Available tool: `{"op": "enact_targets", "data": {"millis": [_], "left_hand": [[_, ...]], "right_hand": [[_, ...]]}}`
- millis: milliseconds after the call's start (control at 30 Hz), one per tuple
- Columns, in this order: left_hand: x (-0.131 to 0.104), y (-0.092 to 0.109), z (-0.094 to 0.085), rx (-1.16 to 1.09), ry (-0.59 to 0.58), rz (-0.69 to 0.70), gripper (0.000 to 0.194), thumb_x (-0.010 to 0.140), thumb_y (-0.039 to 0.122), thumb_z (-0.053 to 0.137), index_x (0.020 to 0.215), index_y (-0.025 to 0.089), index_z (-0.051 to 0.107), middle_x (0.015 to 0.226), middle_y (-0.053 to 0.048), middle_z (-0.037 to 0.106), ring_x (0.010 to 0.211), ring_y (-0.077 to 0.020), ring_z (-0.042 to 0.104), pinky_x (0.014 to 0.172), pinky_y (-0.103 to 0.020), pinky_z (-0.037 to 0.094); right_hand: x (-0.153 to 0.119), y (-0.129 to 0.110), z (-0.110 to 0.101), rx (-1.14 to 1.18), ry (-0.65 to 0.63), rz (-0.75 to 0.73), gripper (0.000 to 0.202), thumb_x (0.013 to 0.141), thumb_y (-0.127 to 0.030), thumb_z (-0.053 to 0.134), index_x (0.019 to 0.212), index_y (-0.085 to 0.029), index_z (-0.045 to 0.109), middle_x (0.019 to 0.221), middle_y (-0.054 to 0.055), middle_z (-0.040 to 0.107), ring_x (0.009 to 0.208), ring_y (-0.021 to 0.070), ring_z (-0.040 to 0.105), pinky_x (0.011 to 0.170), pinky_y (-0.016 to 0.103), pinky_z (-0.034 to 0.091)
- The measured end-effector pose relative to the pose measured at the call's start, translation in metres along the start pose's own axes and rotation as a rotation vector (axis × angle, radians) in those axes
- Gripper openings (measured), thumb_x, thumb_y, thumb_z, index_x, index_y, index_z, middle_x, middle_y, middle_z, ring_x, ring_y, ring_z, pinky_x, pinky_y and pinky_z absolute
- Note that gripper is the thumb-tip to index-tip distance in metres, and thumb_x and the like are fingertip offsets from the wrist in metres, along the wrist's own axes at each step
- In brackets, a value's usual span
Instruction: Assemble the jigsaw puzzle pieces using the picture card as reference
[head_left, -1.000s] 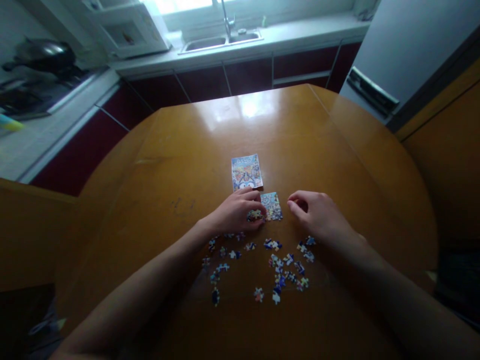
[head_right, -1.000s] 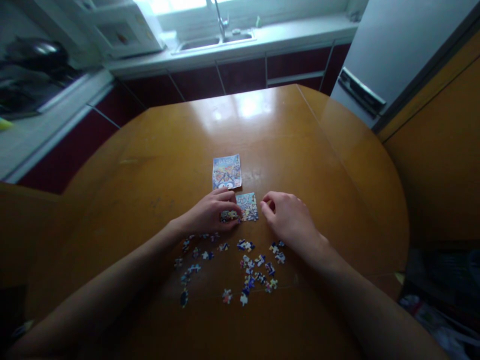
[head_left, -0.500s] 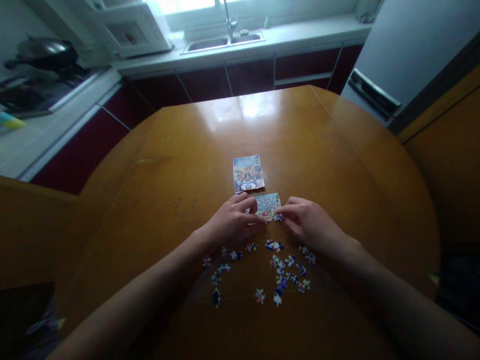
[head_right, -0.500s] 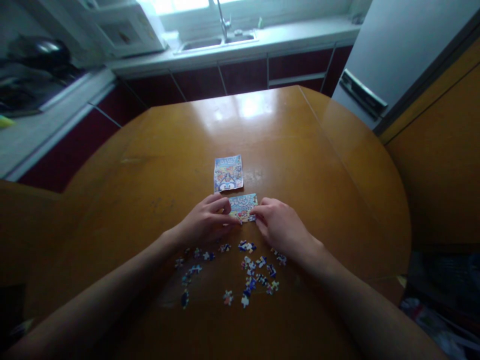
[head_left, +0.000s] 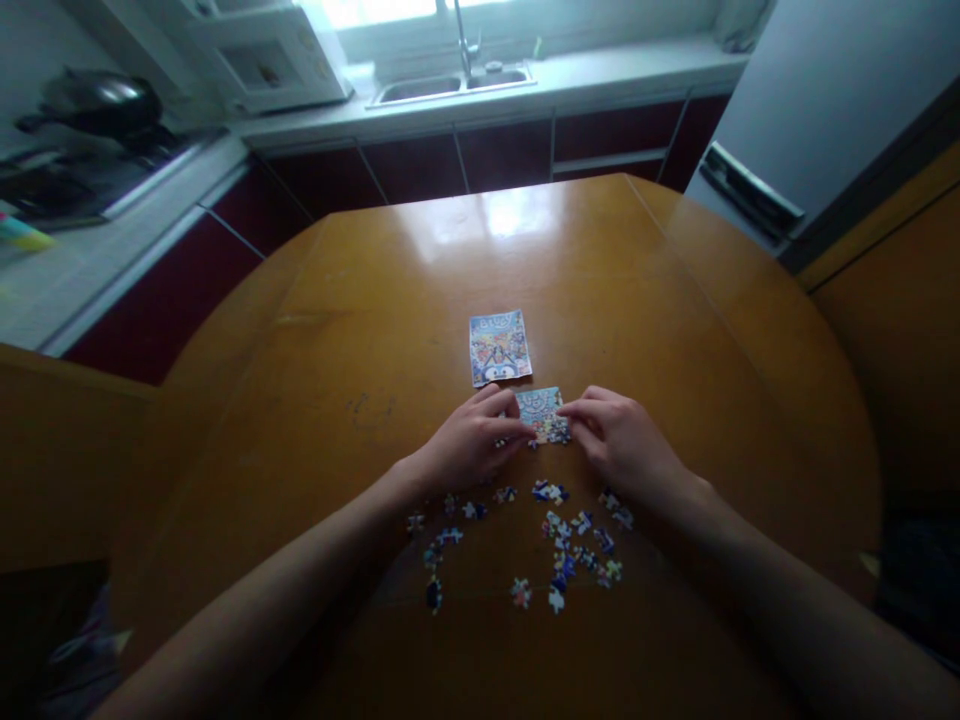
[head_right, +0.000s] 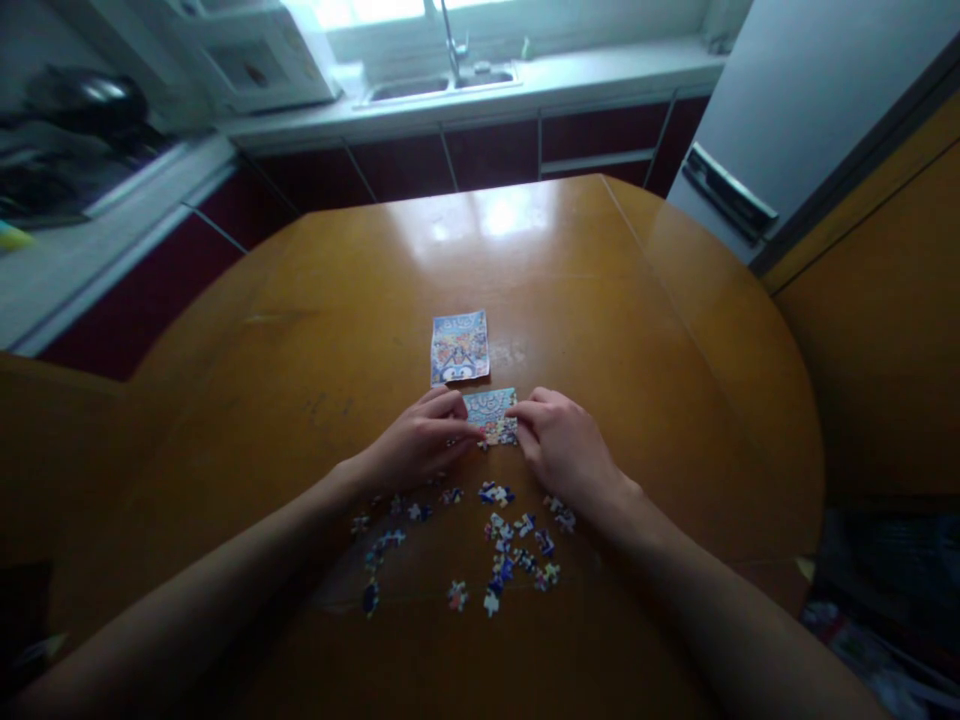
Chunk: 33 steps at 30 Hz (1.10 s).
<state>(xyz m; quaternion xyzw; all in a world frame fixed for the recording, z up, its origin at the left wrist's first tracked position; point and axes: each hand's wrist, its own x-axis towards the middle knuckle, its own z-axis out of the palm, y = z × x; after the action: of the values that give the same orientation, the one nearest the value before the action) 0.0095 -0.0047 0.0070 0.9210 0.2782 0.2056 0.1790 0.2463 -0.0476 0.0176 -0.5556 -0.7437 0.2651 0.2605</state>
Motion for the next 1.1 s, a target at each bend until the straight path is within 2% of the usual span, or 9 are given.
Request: {"op": "enact_targets", "data": {"millis": [67, 133, 333, 533, 633, 767, 900, 1000, 1100], "left_hand": [[0.001, 0.0, -0.005, -0.058, 0.122, -0.071, 0.016, 0.096, 0.024, 0.057, 0.096, 0.023, 0.073, 0.085, -0.004, 0.056, 0.086, -0.0175, 0.051, 0.076, -0.031, 0.046], [0.0, 0.0, -0.011, -0.048, 0.181, -0.109, 0.014, 0.095, 0.025, 0.058, 0.095, 0.023, 0.073, 0.084, -0.004, 0.055, 0.085, -0.0178, 0.05, 0.075, -0.031, 0.045], [-0.002, 0.004, -0.008, 0.098, 0.013, -0.019, 0.014, 0.093, 0.024, 0.061, 0.096, 0.027, 0.074, 0.091, -0.004, 0.057, 0.087, -0.0188, 0.049, 0.078, -0.033, 0.045], [0.0, 0.004, 0.002, 0.191, -0.024, 0.027, 0.013, 0.093, 0.026, 0.061, 0.092, 0.028, 0.074, 0.093, -0.004, 0.056, 0.087, -0.0188, 0.048, 0.079, -0.035, 0.045], [-0.005, 0.007, -0.005, 0.182, 0.066, 0.01, 0.012, 0.092, 0.023, 0.062, 0.095, 0.027, 0.073, 0.092, -0.004, 0.056, 0.085, -0.018, 0.048, 0.075, -0.032, 0.045], [-0.023, 0.018, -0.026, 0.211, 0.294, -0.109, 0.011, 0.09, 0.019, 0.065, 0.097, 0.025, 0.073, 0.083, -0.003, 0.053, 0.08, -0.0171, 0.046, 0.068, -0.03, 0.041], [-0.047, 0.031, -0.042, 0.19, 0.381, -0.224, 0.009, 0.09, 0.018, 0.066, 0.094, 0.022, 0.073, 0.08, -0.002, 0.053, 0.078, -0.0164, 0.048, 0.069, -0.031, 0.04], [-0.064, 0.033, -0.045, 0.154, 0.434, -0.346, 0.008, 0.09, 0.02, 0.066, 0.093, 0.021, 0.073, 0.082, -0.002, 0.054, 0.078, -0.0159, 0.05, 0.07, -0.031, 0.041], [-0.077, 0.029, -0.038, 0.093, 0.497, -0.457, 0.009, 0.091, 0.021, 0.065, 0.091, 0.02, 0.073, 0.082, -0.002, 0.055, 0.078, -0.0154, 0.052, 0.069, -0.03, 0.042]], "right_hand": [[0.001, 0.001, -0.002, 0.024, 0.056, 0.009, 0.021, 0.091, -0.018, 0.056, 0.098, -0.02, 0.076, 0.088, 0.005, 0.067, 0.075, 0.0167, 0.059, 0.069, 0.03, 0.047], [0.003, 0.002, -0.004, 0.04, 0.107, 0.016, 0.021, 0.09, -0.018, 0.056, 0.097, -0.02, 0.075, 0.087, 0.005, 0.068, 0.074, 0.0165, 0.059, 0.067, 0.03, 0.045], [0.005, 0.006, -0.008, 0.065, 0.16, 0.023, 0.022, 0.088, -0.017, 0.055, 0.097, -0.019, 0.075, 0.085, 0.005, 0.067, 0.072, 0.016, 0.057, 0.063, 0.029, 0.043], [0.006, 0.006, -0.008, 0.073, 0.161, 0.011, 0.021, 0.087, -0.016, 0.055, 0.094, -0.019, 0.074, 0.083, 0.004, 0.066, 0.072, 0.0162, 0.057, 0.065, 0.029, 0.043], [0.006, 0.006, -0.01, 0.077, 0.171, 0.002, 0.022, 0.086, -0.016, 0.054, 0.093, -0.02, 0.074, 0.083, 0.004, 0.067, 0.072, 0.0164, 0.058, 0.065, 0.03, 0.043], [0.008, 0.01, -0.015, 0.078, 0.202, 0.007, 0.022, 0.087, -0.017, 0.054, 0.094, -0.02, 0.075, 0.084, 0.005, 0.069, 0.071, 0.0164, 0.058, 0.064, 0.03, 0.044], [0.01, 0.015, -0.018, 0.072, 0.235, 0.016, 0.022, 0.086, -0.016, 0.054, 0.093, -0.019, 0.075, 0.085, 0.005, 0.07, 0.071, 0.0165, 0.059, 0.065, 0.031, 0.044], [0.01, 0.019, -0.019, 0.068, 0.249, 0.025, 0.022, 0.085, -0.016, 0.054, 0.093, -0.018, 0.075, 0.086, 0.005, 0.071, 0.072, 0.0165, 0.06, 0.065, 0.03, 0.044], [0.012, 0.023, -0.019, 0.061, 0.255, 0.047, 0.022, 0.085, -0.017, 0.055, 0.093, -0.018, 0.075, 0.088, 0.006, 0.072, 0.073, 0.0167, 0.061, 0.067, 0.03, 0.045]]}}
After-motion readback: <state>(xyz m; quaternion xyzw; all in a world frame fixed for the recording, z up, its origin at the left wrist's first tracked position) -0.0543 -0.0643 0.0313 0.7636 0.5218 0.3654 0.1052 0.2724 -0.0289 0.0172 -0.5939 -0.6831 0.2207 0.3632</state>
